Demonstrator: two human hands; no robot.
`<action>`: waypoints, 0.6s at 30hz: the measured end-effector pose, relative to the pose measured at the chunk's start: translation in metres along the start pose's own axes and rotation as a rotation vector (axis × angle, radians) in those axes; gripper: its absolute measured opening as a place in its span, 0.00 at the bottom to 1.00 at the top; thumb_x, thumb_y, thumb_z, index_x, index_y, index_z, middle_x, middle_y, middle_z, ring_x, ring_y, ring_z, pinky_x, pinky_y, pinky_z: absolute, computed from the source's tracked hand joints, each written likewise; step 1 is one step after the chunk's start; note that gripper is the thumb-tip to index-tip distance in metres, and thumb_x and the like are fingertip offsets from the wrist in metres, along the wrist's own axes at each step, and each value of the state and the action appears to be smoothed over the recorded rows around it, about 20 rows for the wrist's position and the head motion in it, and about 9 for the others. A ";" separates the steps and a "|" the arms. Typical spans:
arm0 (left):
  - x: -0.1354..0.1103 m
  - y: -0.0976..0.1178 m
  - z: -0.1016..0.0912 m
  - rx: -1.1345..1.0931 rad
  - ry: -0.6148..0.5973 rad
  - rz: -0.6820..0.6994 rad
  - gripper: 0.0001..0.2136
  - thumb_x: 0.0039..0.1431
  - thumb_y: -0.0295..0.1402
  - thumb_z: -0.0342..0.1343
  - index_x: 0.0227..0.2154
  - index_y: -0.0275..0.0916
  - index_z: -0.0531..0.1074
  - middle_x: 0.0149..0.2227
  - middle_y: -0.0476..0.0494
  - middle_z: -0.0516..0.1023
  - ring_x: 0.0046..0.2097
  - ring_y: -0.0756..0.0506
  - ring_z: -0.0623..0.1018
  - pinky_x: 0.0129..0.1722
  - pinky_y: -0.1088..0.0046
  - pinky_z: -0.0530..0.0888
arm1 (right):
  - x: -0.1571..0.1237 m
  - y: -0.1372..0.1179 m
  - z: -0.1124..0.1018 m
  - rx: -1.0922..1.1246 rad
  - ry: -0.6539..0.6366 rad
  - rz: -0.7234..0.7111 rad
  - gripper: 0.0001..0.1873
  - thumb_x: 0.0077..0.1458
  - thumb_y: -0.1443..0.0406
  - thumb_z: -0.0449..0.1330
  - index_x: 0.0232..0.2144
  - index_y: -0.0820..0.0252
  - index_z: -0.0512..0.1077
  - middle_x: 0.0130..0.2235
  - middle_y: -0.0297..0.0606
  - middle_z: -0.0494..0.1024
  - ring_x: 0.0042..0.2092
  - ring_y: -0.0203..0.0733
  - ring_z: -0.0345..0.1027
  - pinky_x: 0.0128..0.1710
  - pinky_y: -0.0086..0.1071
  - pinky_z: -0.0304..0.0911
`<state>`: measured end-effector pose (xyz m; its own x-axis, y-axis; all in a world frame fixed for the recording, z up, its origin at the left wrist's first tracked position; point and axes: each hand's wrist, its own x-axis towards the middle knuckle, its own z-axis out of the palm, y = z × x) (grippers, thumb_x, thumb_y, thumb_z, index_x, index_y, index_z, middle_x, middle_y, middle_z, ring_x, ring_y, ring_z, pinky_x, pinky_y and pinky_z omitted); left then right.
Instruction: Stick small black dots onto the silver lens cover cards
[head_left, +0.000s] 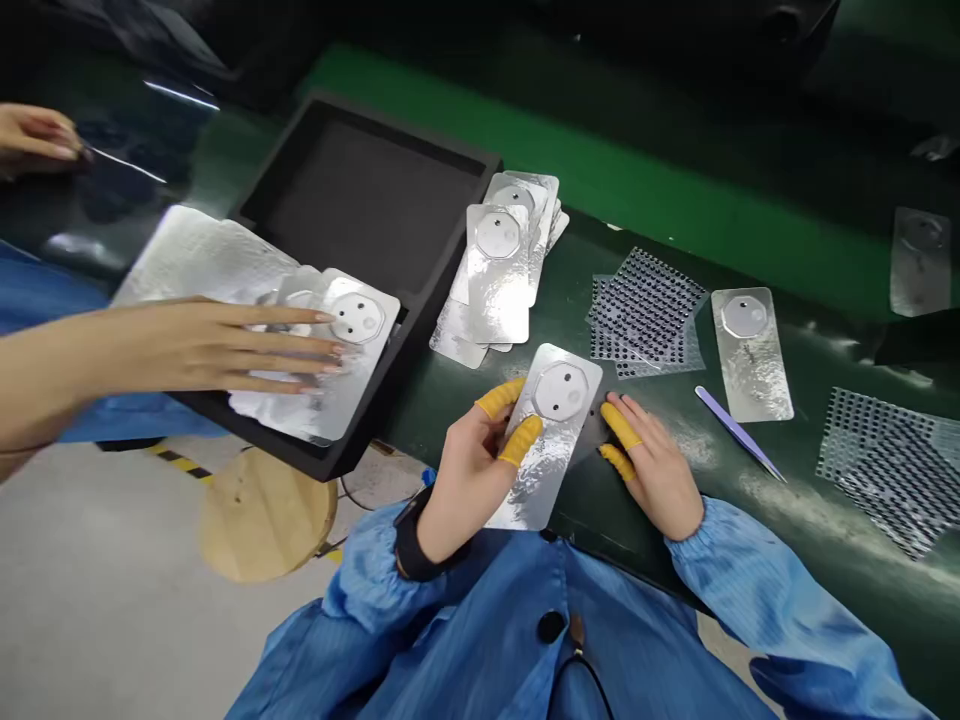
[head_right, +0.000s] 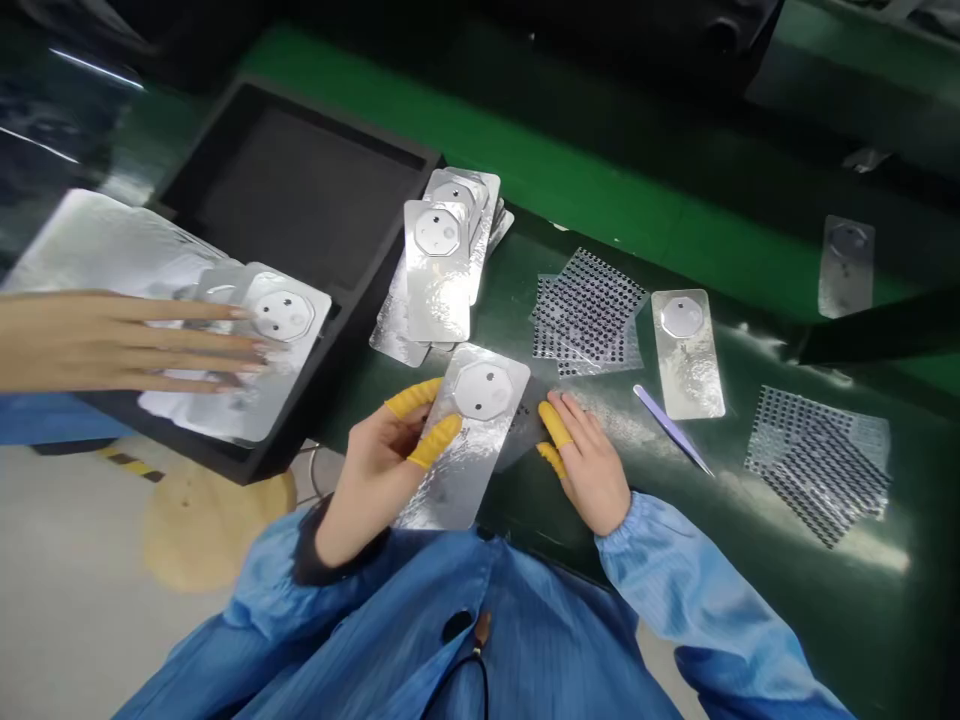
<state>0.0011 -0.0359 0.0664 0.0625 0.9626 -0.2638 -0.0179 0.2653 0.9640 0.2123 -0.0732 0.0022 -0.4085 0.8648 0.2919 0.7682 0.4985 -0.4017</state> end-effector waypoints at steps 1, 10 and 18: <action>-0.002 0.005 -0.003 -0.008 -0.029 -0.015 0.21 0.47 0.39 0.68 0.43 0.34 0.77 0.38 0.39 0.82 0.41 0.39 0.82 0.44 0.64 0.79 | -0.002 0.000 0.000 -0.015 -0.010 -0.016 0.32 0.64 0.72 0.50 0.67 0.58 0.47 0.60 0.51 0.66 0.63 0.53 0.57 0.54 0.52 0.68; 0.001 -0.009 -0.011 -0.156 -0.062 -0.025 0.18 0.48 0.39 0.68 0.42 0.40 0.78 0.40 0.43 0.83 0.38 0.44 0.82 0.35 0.70 0.80 | 0.012 -0.009 -0.011 0.505 0.088 0.146 0.24 0.66 0.60 0.53 0.62 0.55 0.56 0.64 0.53 0.59 0.61 0.50 0.61 0.55 0.45 0.69; -0.004 0.001 0.007 -0.287 -0.316 -0.052 0.21 0.50 0.46 0.66 0.46 0.44 0.75 0.46 0.43 0.81 0.49 0.38 0.79 0.50 0.59 0.77 | 0.038 -0.024 -0.019 0.973 0.000 0.286 0.34 0.59 0.42 0.52 0.58 0.57 0.61 0.53 0.49 0.73 0.54 0.47 0.70 0.50 0.39 0.72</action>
<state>0.0079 -0.0398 0.0688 0.3721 0.8953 -0.2450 -0.2814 0.3603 0.8894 0.1877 -0.0535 0.0397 -0.2722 0.9594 0.0741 0.1022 0.1054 -0.9892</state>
